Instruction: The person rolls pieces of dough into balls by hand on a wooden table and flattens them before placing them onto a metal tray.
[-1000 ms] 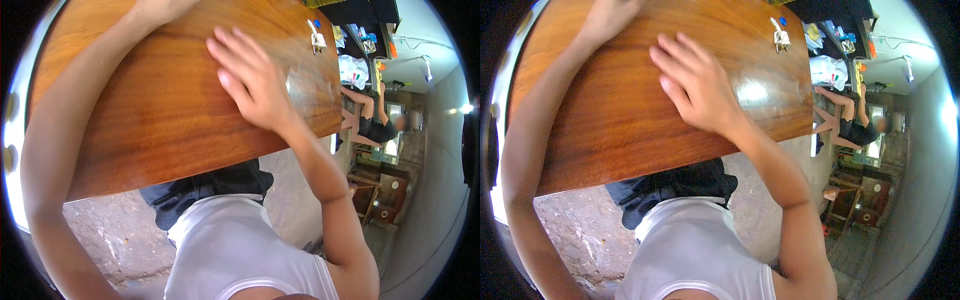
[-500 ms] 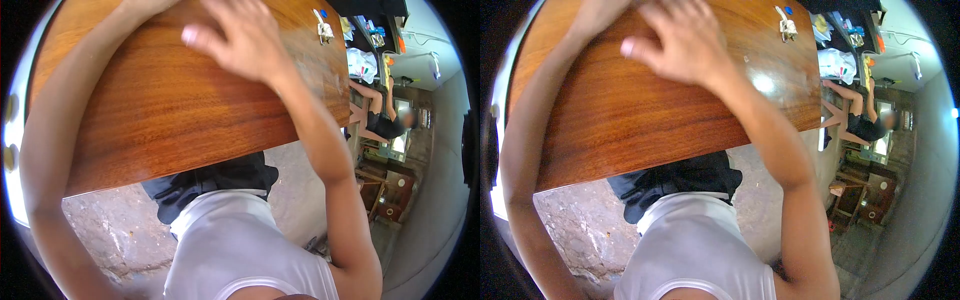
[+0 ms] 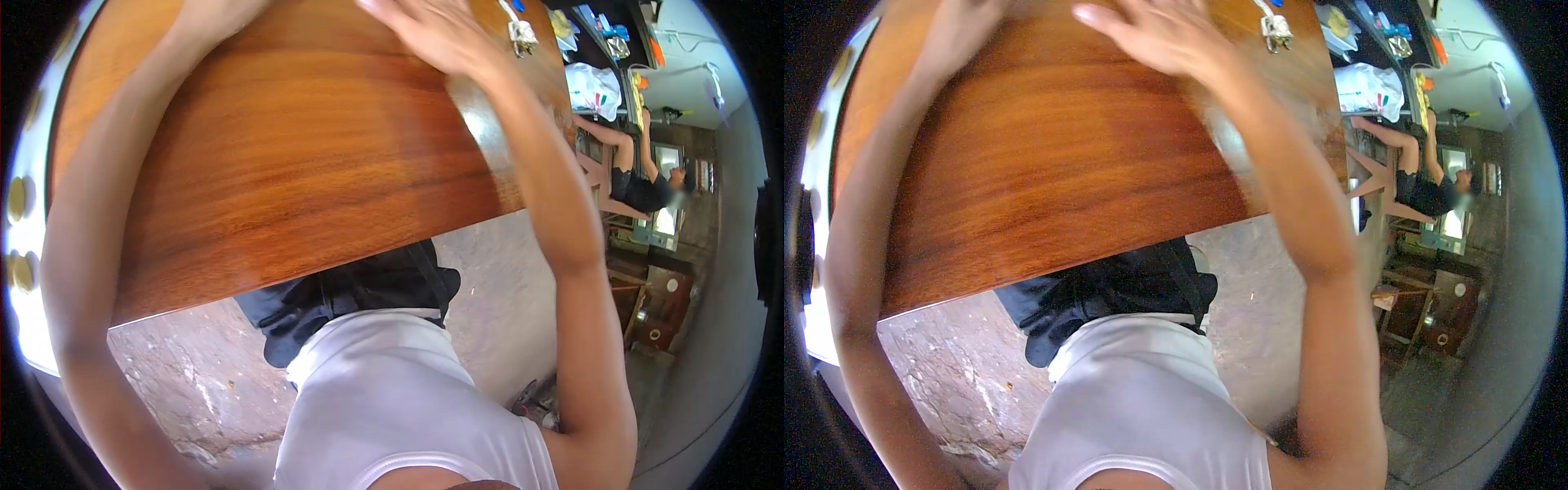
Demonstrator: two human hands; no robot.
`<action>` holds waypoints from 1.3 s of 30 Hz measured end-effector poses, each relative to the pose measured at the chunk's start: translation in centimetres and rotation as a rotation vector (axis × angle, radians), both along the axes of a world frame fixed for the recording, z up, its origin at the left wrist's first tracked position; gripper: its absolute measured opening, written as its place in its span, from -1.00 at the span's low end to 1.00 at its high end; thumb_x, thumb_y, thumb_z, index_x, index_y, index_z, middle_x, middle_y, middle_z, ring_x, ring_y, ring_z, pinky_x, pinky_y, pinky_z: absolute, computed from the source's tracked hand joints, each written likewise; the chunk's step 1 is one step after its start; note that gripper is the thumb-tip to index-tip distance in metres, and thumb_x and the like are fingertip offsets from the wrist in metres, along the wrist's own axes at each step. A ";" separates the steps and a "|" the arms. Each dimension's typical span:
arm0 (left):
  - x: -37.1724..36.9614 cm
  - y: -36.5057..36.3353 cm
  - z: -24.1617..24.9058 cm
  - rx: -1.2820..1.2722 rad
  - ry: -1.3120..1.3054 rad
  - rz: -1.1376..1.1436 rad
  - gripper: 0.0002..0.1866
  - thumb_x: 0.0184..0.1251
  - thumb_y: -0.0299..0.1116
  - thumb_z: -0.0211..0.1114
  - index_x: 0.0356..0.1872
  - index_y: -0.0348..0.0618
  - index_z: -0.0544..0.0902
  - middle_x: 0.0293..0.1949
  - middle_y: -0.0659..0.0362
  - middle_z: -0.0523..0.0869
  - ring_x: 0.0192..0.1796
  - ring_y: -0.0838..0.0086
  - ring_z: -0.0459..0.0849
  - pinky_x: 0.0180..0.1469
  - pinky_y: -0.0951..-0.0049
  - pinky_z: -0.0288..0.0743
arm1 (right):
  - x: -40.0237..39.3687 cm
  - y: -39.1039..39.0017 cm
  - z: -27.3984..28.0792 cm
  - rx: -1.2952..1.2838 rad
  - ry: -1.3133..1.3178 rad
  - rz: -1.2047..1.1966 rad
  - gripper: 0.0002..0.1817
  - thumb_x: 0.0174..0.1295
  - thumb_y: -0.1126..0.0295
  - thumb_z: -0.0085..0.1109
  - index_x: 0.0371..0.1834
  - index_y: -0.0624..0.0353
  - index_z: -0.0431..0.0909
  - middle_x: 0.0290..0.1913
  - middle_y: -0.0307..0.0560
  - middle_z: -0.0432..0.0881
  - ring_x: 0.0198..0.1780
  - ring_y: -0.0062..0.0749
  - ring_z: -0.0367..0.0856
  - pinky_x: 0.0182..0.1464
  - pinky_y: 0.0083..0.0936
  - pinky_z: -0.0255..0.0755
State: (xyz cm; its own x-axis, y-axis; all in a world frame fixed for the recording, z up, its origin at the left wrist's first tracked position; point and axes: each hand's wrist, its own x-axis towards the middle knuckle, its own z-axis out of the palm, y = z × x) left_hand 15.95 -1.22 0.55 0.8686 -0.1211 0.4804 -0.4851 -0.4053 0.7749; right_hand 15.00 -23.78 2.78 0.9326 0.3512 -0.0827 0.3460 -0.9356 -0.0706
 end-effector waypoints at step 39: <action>-4.8 -2.4 1.0 0.497 0.128 -0.385 -0.30 0.58 0.14 -0.06 0.52 -0.14 0.34 0.55 -0.07 0.30 0.63 0.05 0.09 0.65 0.04 -0.17 | 5.6 -8.1 -3.3 1.539 0.357 0.139 -0.36 0.60 0.02 -0.14 0.60 0.13 0.11 0.30 0.06 0.48 0.37 -0.32 0.45 0.42 -0.24 0.35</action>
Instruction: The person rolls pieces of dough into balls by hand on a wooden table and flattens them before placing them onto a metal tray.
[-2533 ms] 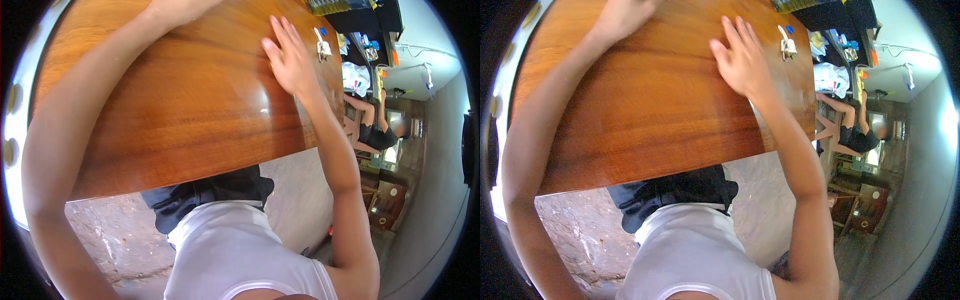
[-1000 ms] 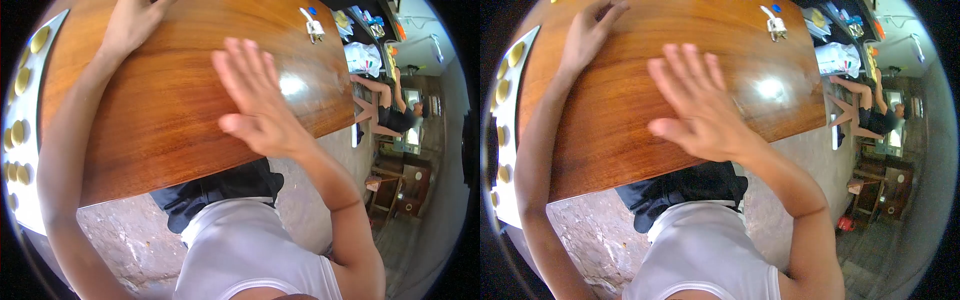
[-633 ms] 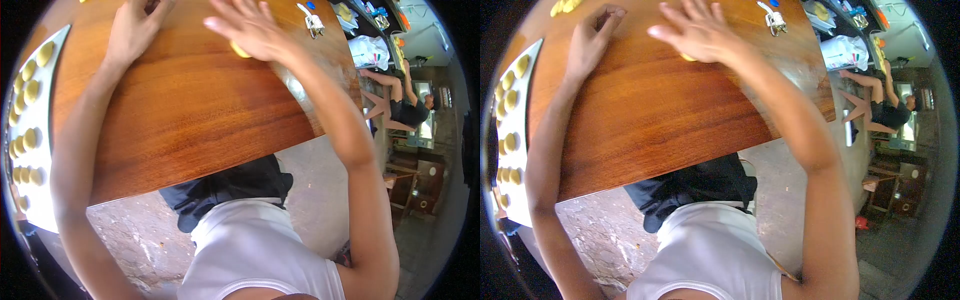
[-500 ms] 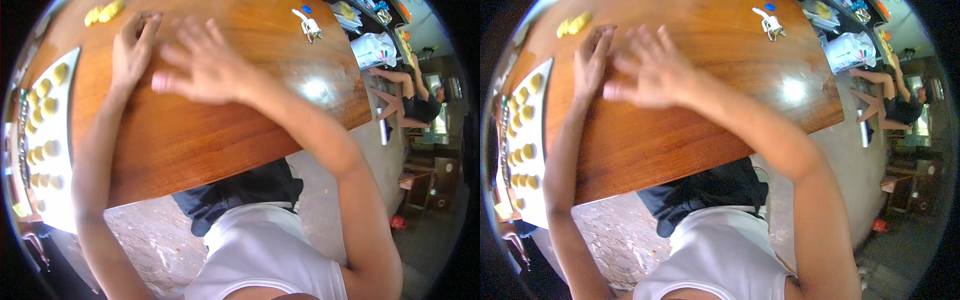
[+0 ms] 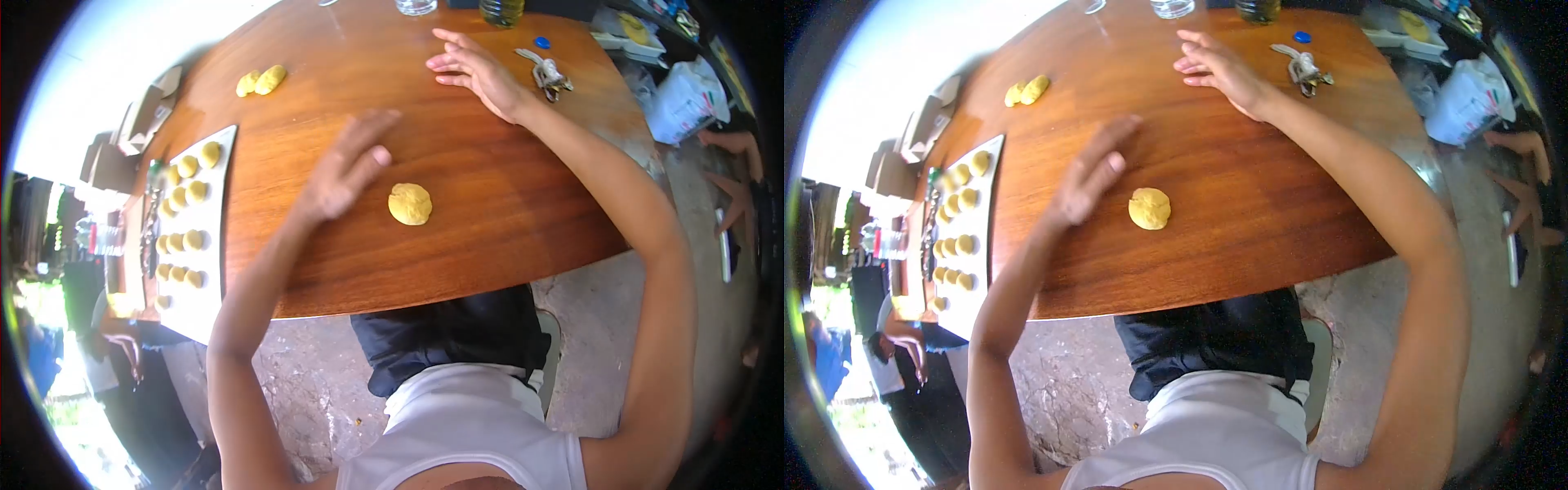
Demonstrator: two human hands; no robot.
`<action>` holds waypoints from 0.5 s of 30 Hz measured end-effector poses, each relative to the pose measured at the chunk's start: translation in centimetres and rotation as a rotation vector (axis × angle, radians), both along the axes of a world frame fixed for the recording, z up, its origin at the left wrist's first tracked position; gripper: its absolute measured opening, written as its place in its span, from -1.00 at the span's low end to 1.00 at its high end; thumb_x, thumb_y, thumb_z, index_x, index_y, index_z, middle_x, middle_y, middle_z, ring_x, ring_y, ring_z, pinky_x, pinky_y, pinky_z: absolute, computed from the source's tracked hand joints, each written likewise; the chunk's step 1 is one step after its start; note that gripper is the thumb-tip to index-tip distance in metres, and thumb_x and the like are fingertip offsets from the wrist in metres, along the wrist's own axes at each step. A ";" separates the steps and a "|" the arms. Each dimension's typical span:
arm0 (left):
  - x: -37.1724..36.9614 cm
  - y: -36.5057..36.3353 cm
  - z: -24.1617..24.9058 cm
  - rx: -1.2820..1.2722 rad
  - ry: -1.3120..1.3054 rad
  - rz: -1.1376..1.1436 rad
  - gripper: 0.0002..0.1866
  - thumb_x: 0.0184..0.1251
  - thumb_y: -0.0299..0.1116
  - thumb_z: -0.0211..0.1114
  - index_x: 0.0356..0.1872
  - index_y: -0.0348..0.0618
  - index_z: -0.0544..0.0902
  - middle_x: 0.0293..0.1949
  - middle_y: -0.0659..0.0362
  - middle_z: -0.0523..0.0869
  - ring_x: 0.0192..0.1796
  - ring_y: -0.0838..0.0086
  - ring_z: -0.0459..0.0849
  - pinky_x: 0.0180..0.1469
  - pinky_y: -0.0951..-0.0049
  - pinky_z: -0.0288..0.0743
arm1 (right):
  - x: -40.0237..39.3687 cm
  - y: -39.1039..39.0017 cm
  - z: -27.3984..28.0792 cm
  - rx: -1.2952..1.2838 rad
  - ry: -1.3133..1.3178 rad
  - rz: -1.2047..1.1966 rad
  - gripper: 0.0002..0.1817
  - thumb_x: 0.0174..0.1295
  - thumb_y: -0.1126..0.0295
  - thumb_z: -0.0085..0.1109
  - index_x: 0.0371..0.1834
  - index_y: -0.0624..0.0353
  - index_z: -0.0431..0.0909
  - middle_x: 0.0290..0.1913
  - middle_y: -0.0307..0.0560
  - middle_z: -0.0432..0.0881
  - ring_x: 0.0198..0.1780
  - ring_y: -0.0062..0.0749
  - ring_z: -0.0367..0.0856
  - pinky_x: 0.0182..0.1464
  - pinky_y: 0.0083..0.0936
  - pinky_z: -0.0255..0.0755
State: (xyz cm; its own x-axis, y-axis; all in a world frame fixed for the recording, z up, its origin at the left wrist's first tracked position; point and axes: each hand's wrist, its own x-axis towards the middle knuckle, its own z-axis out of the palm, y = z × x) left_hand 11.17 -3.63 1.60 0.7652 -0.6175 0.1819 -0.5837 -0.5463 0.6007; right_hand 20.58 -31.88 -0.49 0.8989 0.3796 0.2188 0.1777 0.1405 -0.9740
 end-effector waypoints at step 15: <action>-3.6 -15.3 -1.9 0.133 -0.209 -0.048 -0.36 0.47 -0.01 0.10 0.46 -0.16 0.42 0.56 -0.09 0.24 0.63 -0.12 0.03 0.63 -0.18 -0.17 | 1.1 -0.6 -0.2 0.070 0.066 0.075 -0.54 0.61 0.21 -0.08 0.49 0.10 0.32 -0.31 -0.17 0.61 -0.25 -0.57 0.59 -0.17 -0.61 0.48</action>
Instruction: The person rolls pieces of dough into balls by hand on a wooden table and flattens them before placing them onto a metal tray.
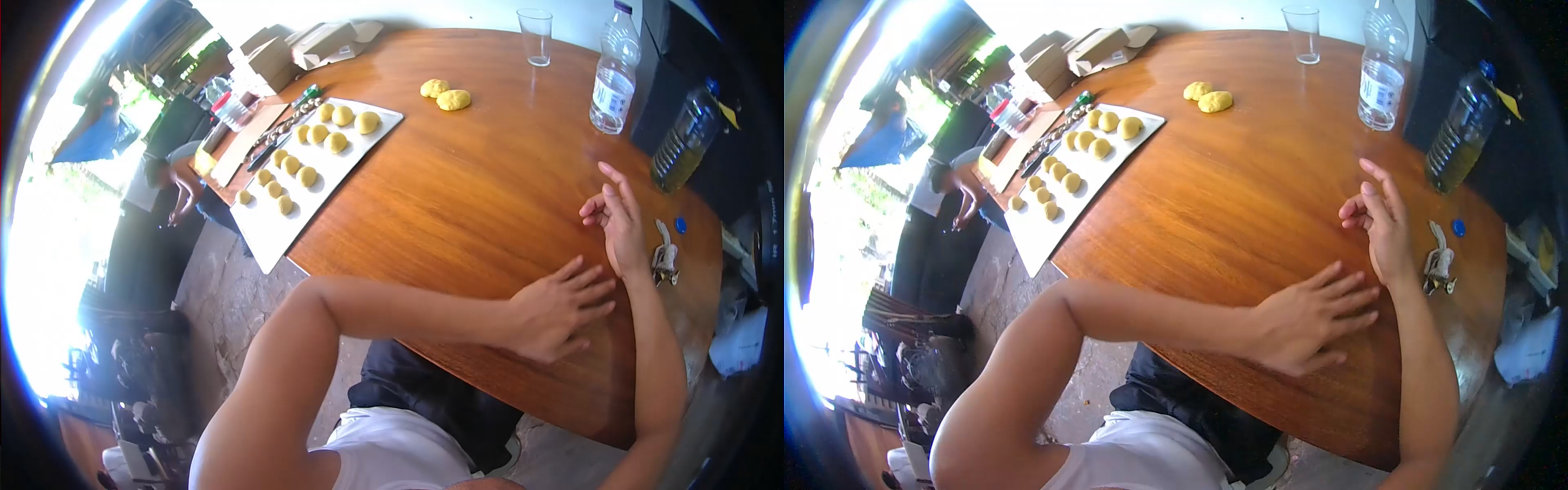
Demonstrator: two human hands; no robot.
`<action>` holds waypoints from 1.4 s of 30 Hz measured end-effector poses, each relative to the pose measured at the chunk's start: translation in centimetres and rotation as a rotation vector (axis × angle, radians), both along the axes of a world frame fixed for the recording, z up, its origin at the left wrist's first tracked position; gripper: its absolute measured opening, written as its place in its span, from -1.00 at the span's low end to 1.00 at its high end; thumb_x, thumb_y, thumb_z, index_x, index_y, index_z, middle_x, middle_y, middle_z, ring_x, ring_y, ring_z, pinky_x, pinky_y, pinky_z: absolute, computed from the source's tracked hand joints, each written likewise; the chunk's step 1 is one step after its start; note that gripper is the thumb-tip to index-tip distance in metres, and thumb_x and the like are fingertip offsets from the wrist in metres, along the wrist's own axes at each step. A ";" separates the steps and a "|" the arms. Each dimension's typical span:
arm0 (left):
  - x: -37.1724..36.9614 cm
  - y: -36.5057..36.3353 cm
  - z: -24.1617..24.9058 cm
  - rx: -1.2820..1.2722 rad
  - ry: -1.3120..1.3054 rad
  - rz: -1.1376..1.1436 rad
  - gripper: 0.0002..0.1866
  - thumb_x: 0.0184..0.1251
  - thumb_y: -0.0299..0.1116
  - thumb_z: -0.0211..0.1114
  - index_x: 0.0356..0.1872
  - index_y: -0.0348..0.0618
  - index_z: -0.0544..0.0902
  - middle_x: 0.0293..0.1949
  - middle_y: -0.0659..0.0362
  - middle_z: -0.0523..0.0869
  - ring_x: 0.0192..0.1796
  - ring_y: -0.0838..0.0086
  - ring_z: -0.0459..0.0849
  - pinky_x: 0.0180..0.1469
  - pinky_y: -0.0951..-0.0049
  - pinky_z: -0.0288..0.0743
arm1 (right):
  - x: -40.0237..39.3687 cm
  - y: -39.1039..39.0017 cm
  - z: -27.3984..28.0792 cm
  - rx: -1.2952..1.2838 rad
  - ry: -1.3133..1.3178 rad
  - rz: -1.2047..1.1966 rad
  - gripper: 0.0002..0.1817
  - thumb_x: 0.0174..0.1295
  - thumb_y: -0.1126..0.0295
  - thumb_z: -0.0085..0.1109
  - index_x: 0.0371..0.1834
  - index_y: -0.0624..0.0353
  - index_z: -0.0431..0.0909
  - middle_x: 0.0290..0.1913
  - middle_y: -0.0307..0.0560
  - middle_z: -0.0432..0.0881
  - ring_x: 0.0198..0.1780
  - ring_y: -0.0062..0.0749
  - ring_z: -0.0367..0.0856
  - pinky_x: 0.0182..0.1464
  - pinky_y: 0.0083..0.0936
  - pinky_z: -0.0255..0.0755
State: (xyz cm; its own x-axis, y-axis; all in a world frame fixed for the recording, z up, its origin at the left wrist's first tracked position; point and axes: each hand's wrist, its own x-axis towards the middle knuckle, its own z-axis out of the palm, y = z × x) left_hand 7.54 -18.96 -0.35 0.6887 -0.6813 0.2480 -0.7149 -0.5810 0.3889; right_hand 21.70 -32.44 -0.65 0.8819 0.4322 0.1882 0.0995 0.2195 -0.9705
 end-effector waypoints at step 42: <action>5.9 4.9 -2.4 0.208 -0.219 0.372 -0.43 0.46 -0.11 0.06 0.46 0.01 0.44 0.56 -0.09 0.24 0.62 -0.05 0.10 0.58 -0.18 -0.06 | 1.3 -2.1 -0.4 -0.031 -0.016 0.048 -0.59 0.51 0.41 0.04 0.38 0.22 0.38 -0.29 -0.21 0.61 -0.20 -0.55 0.61 -0.12 -0.57 0.48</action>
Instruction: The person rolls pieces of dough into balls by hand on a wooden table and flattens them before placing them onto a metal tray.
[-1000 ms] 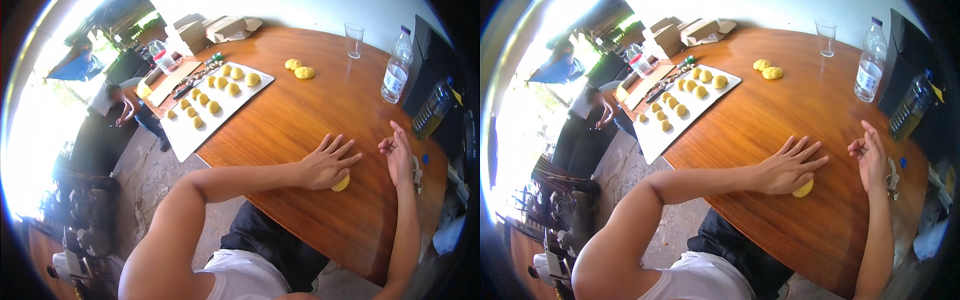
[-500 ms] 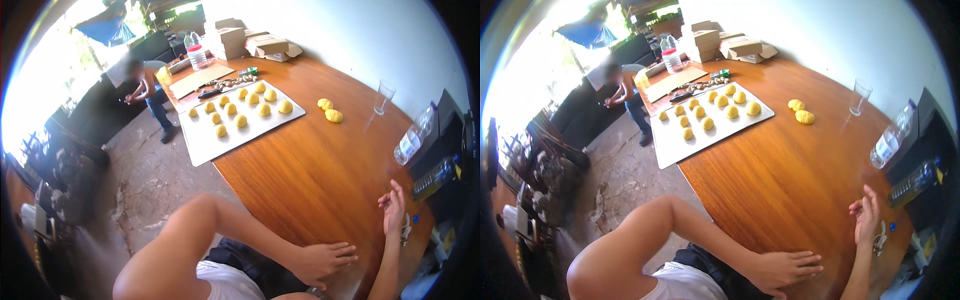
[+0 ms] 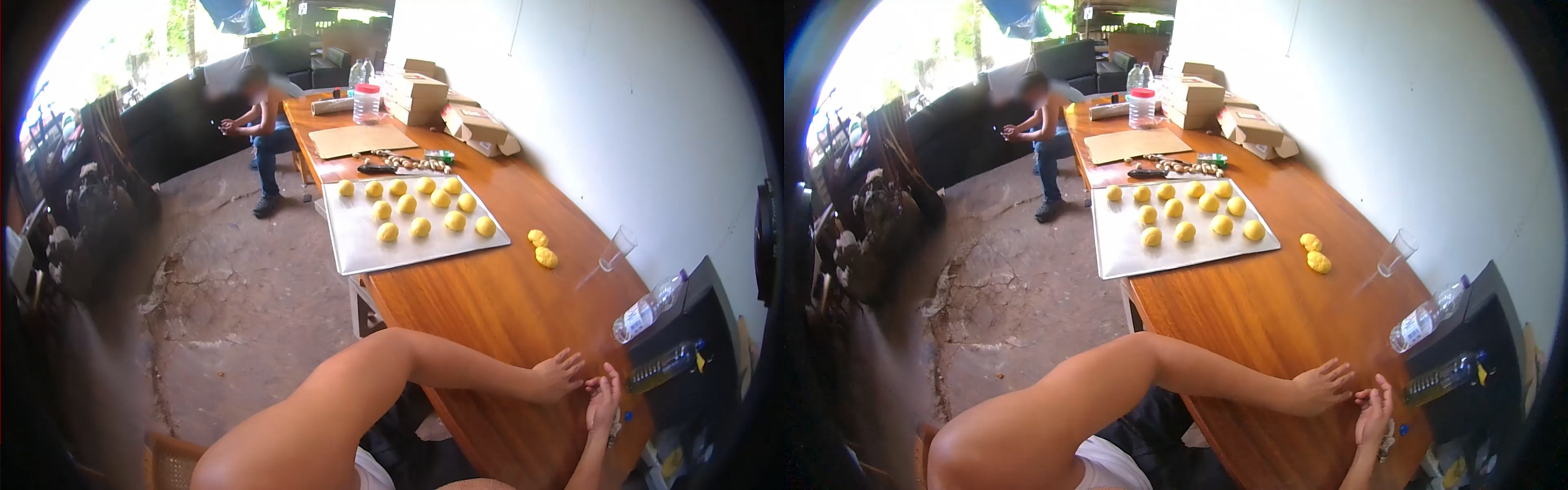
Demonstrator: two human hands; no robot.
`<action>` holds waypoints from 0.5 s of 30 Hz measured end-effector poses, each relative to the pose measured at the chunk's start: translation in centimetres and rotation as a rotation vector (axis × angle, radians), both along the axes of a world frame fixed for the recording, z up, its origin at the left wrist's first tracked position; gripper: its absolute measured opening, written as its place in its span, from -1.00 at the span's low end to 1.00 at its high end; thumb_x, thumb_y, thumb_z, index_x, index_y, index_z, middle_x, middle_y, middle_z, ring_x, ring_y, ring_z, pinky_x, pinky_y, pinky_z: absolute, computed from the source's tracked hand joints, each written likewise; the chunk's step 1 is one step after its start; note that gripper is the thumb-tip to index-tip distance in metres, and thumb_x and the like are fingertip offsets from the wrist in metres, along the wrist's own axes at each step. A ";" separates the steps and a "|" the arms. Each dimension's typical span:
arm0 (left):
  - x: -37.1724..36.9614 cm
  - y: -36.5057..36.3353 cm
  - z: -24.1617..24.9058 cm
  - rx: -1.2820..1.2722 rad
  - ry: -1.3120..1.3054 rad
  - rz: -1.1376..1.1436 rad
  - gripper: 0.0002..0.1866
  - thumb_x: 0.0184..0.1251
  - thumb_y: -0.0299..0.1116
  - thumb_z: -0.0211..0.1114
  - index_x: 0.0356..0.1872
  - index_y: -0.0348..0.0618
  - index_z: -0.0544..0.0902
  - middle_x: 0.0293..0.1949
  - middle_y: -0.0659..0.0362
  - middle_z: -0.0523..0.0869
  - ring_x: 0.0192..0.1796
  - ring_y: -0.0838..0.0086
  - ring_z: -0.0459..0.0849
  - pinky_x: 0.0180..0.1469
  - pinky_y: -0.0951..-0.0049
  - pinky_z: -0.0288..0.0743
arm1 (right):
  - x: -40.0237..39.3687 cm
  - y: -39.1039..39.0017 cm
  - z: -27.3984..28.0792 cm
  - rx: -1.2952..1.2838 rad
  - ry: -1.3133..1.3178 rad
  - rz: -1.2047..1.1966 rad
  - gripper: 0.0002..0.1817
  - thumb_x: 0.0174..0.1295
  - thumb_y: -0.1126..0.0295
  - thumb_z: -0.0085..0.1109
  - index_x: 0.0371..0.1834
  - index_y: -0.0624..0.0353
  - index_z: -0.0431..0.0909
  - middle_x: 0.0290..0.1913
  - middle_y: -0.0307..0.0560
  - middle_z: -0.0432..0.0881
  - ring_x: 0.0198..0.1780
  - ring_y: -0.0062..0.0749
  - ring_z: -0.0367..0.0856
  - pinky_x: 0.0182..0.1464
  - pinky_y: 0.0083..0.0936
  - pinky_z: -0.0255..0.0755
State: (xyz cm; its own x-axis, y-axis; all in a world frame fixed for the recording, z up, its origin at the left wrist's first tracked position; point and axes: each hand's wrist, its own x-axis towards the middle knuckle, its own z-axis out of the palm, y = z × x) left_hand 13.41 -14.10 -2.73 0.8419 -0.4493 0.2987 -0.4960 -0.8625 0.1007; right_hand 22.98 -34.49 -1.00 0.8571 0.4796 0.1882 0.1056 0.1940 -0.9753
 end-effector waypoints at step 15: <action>-18.0 6.2 1.5 -0.263 0.047 -0.293 -0.38 0.44 -0.02 0.16 0.29 -0.38 0.54 0.49 -0.19 0.35 0.57 -0.13 0.21 0.60 -0.03 0.08 | 0.4 -0.4 -0.2 -0.029 0.026 -0.015 -0.77 0.51 0.43 0.04 0.15 0.21 0.51 -0.29 -0.22 0.62 -0.24 -0.53 0.63 -0.15 -0.59 0.53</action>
State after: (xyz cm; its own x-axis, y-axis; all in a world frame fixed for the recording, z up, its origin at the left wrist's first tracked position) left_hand -4.56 -7.89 -1.25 0.7051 -0.5858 0.3997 -0.7067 -0.6271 0.3276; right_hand 23.41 -34.87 -1.21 0.8685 0.4718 0.1520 0.0829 0.1640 -0.9830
